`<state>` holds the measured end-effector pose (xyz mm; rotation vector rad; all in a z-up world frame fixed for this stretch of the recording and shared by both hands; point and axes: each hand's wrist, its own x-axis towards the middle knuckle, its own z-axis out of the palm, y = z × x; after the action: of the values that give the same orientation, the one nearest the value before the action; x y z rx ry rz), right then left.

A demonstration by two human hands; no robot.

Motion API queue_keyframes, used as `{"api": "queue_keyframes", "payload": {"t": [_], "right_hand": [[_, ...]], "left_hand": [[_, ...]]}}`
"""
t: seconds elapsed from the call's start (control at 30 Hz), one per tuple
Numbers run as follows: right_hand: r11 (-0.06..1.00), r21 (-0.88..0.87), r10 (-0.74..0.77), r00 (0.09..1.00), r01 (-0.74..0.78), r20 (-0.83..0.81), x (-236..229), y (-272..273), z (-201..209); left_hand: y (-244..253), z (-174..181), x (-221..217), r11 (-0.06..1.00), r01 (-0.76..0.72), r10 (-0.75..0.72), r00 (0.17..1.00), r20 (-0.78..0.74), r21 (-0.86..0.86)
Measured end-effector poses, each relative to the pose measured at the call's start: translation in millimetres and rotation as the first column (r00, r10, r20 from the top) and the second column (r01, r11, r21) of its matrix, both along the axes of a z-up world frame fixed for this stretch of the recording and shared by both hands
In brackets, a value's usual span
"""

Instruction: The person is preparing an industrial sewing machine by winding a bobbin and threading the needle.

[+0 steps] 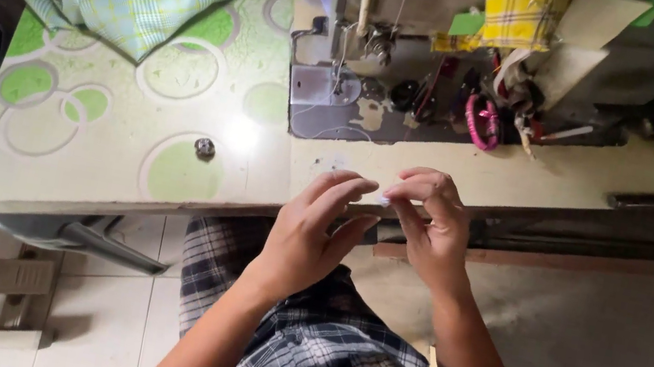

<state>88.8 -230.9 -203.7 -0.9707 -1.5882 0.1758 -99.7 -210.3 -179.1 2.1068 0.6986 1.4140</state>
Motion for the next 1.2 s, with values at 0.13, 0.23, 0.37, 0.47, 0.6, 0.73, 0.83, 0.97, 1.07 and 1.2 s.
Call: {"api": "queue_keyframes", "payload": {"t": [0.13,0.23,0.37,0.47,0.6,0.73,0.83,0.97,1.07,1.2], "right_hand": [[0.998,-0.063,0.028,0.990,-0.020,0.136,-7,-9,-5],[0.995,-0.098,0.040,0.975,-0.019,0.220,-13,-11,1],[0.994,-0.107,0.031,0.960,-0.001,0.279,-22,-14,14],[0.991,-0.133,0.031,0.960,0.006,0.277,-24,-17,17],[0.974,-0.222,0.074,0.981,-0.033,0.178,-33,-19,19],[0.954,-0.273,0.149,0.986,-0.123,0.077,-41,-17,29],[0.942,-0.290,0.195,0.978,-0.167,0.072,-46,-14,47],[0.957,-0.246,0.238,0.899,-0.153,0.367,-50,-8,67],[0.970,-0.237,0.183,0.810,-0.055,0.558,-40,0,55],[0.974,-0.216,0.104,0.727,0.063,0.678,-43,3,52]], "left_hand": [[-6,-32,-4,0.998,-0.001,0.000,1.000,-0.008,-0.059],[-6,-42,-10,0.997,-0.039,0.039,0.999,0.005,-0.068],[-9,-35,-19,0.993,-0.023,0.028,0.999,0.045,-0.115],[-9,-33,-23,0.990,-0.015,0.026,0.997,0.072,-0.142],[-8,-26,-31,0.932,0.143,-0.062,0.969,0.241,-0.333],[-6,-31,-37,0.792,0.390,-0.150,0.870,0.469,-0.470],[2,-31,-46,0.741,0.453,-0.168,0.839,0.517,-0.495],[2,-20,-57,0.776,0.426,-0.231,0.879,0.418,-0.466],[2,-10,-65,0.892,0.299,-0.260,0.953,0.156,-0.339],[9,-29,-61,0.992,-0.026,0.071,0.928,-0.365,0.126]]}}
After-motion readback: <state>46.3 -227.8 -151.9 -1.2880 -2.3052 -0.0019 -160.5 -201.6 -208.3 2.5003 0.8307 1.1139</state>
